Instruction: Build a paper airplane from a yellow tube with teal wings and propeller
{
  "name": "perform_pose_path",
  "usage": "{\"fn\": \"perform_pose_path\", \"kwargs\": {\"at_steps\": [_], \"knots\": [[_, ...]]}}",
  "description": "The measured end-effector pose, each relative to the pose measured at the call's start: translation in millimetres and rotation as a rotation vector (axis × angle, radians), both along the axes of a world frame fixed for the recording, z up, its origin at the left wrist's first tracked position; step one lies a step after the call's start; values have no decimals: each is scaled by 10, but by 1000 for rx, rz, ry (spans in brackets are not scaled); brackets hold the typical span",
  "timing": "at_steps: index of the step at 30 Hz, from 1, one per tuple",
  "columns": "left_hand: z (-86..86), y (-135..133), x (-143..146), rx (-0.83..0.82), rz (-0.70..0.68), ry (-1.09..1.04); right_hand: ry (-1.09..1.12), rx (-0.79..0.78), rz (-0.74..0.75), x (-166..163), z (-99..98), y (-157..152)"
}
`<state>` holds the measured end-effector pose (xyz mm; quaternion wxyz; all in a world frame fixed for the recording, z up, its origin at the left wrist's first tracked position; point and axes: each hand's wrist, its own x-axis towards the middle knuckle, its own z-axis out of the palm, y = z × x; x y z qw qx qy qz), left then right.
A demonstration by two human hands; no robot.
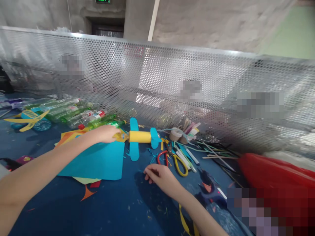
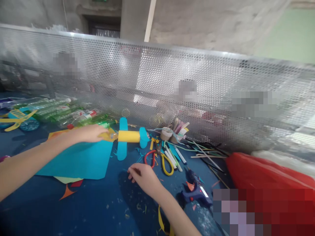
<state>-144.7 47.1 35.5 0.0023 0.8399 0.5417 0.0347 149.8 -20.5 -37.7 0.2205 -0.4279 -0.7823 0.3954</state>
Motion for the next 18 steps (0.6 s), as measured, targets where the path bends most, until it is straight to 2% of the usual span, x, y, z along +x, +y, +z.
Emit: {"fn": "perform_pose_path", "kwargs": {"at_steps": [2, 6, 11, 18], "knots": [[-68, 61, 89, 15, -34, -58, -7, 8, 3, -1, -1, -2], [-247, 225, 268, 43, -6, -201, -22, 19, -12, -11, 3, -7], [-473, 414, 347, 21, -8, -336, -7, 2, -19, -14, -22, -1], [-570, 482, 269, -56, -53, -454, -8, 18, -23, -24, -14, -8]]}}
